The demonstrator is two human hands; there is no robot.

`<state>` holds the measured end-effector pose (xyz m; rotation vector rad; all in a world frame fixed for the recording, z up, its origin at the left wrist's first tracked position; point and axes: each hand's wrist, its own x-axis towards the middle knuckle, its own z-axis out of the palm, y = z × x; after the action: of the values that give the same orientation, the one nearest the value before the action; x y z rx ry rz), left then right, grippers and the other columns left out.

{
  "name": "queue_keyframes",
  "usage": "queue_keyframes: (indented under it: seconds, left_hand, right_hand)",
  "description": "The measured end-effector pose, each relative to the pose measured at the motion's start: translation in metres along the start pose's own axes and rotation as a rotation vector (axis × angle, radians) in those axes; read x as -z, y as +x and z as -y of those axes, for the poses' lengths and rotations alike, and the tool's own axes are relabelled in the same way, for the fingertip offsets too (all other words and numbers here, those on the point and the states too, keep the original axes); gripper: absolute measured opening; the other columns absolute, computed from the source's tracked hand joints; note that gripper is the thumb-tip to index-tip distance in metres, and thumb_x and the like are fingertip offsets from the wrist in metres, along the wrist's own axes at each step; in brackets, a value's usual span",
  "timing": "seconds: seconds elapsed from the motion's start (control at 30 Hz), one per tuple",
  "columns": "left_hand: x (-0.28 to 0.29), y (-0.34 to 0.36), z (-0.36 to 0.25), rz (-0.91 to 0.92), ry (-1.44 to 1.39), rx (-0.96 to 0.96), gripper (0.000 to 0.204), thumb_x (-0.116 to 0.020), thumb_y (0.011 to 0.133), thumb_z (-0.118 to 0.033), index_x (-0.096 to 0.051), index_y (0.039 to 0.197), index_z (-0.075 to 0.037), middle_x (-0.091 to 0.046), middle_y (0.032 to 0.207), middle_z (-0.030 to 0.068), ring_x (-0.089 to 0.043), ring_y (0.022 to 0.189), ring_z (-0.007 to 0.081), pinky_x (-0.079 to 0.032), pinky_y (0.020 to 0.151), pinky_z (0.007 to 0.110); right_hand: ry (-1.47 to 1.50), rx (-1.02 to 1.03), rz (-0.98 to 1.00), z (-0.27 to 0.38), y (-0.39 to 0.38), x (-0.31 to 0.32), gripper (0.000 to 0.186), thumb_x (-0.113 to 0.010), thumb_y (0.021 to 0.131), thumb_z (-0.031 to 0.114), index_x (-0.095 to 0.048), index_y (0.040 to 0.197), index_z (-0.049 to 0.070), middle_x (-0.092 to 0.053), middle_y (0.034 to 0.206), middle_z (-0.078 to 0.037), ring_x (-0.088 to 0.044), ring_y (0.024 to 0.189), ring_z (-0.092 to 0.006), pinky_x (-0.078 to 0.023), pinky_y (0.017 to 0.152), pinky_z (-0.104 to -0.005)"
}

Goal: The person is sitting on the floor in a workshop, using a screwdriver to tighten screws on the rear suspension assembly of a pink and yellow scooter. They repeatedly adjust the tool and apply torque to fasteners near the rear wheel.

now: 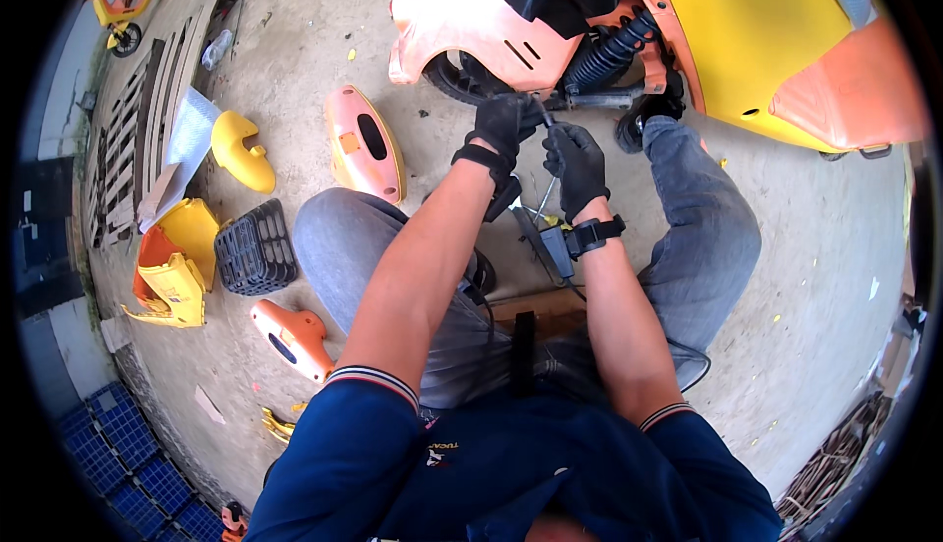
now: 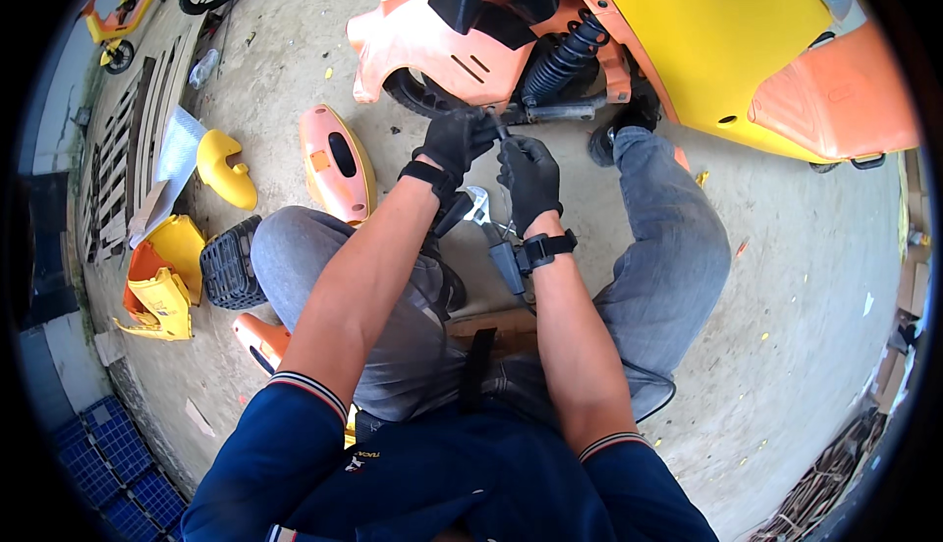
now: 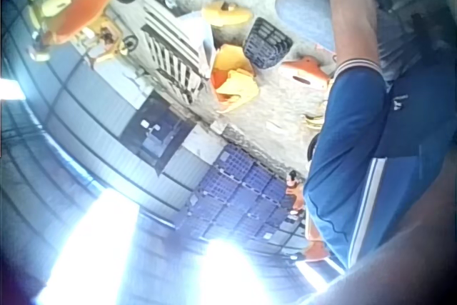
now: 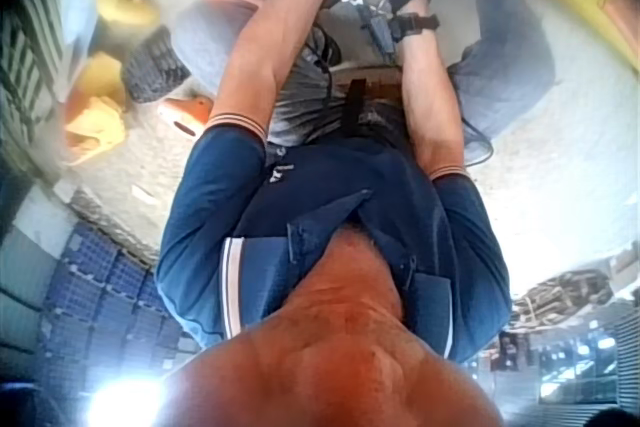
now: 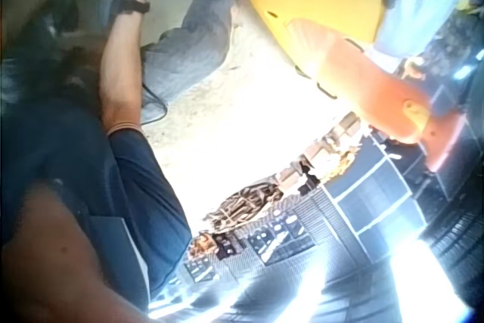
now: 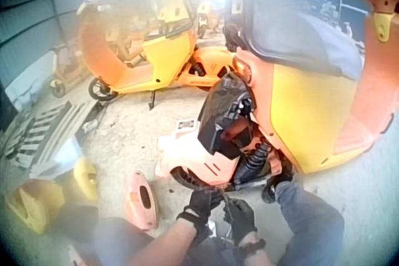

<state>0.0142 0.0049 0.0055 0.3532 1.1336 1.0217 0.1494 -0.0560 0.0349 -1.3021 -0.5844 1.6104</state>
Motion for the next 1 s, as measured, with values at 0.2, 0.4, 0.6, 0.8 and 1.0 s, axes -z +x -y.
queue_keyframes:
  seconds: [0.2,0.4,0.6,0.8,1.0]
  left_hand:
    - [0.030,0.019,0.017,0.280,0.427,-0.537,0.020,-0.051,0.087,-0.011,-0.054,0.104,-0.001,-0.063,0.099,0.0183,-0.064,0.091,0.0284,-0.054,0.074,0.039]
    - [0.022,0.012,0.009,0.283,-0.121,-0.048,0.022,-0.063,0.081,-0.009,-0.058,0.101,0.000,-0.065,0.099,0.0114,-0.064,0.092,0.0237,-0.053,0.082,0.035]
    - [0.039,0.011,0.018,0.412,0.594,-0.777,0.019,-0.069,0.076,-0.011,-0.066,0.094,-0.004,-0.065,0.095,0.0094,-0.062,0.090,0.0267,-0.051,0.080,0.034]
    - [0.031,-0.011,0.008,0.481,0.053,-0.321,0.018,-0.064,0.082,-0.009,-0.064,0.098,-0.001,-0.063,0.103,0.0085,-0.061,0.095,0.0211,-0.050,0.082,0.030]
    - [-0.019,-0.087,-0.054,0.666,0.083,-0.313,0.026,-0.053,0.088,-0.001,-0.054,0.114,0.005,-0.059,0.111,0.0130,-0.058,0.106,0.0205,-0.046,0.096,0.031]
  right_hand:
    - [0.021,-0.115,0.028,-0.006,0.002,0.013,0.017,-0.061,0.086,0.019,-0.061,0.099,0.007,-0.059,0.075,-0.002,-0.052,0.061,-0.0086,-0.043,0.056,-0.0230]
    - [0.157,-0.101,0.000,-0.020,0.012,0.034,0.019,-0.061,0.086,0.021,-0.061,0.099,0.007,-0.060,0.074,-0.003,-0.050,0.058,-0.0086,-0.043,0.055,-0.0228]
    - [0.139,-0.088,0.025,-0.016,0.006,0.034,0.017,-0.060,0.088,0.021,-0.060,0.095,0.006,-0.058,0.072,-0.004,-0.049,0.057,-0.0096,-0.041,0.052,-0.0231]
    - [0.420,-0.170,0.165,0.036,-0.003,0.033,0.020,-0.053,0.091,0.022,-0.057,0.097,0.003,-0.056,0.075,-0.005,-0.049,0.060,-0.0119,-0.042,0.055,-0.0227]
    - [0.241,-0.013,0.398,0.144,-0.054,0.018,0.026,-0.047,0.095,0.021,-0.054,0.112,0.001,-0.058,0.085,-0.006,-0.053,0.070,-0.0123,-0.045,0.061,-0.0224]
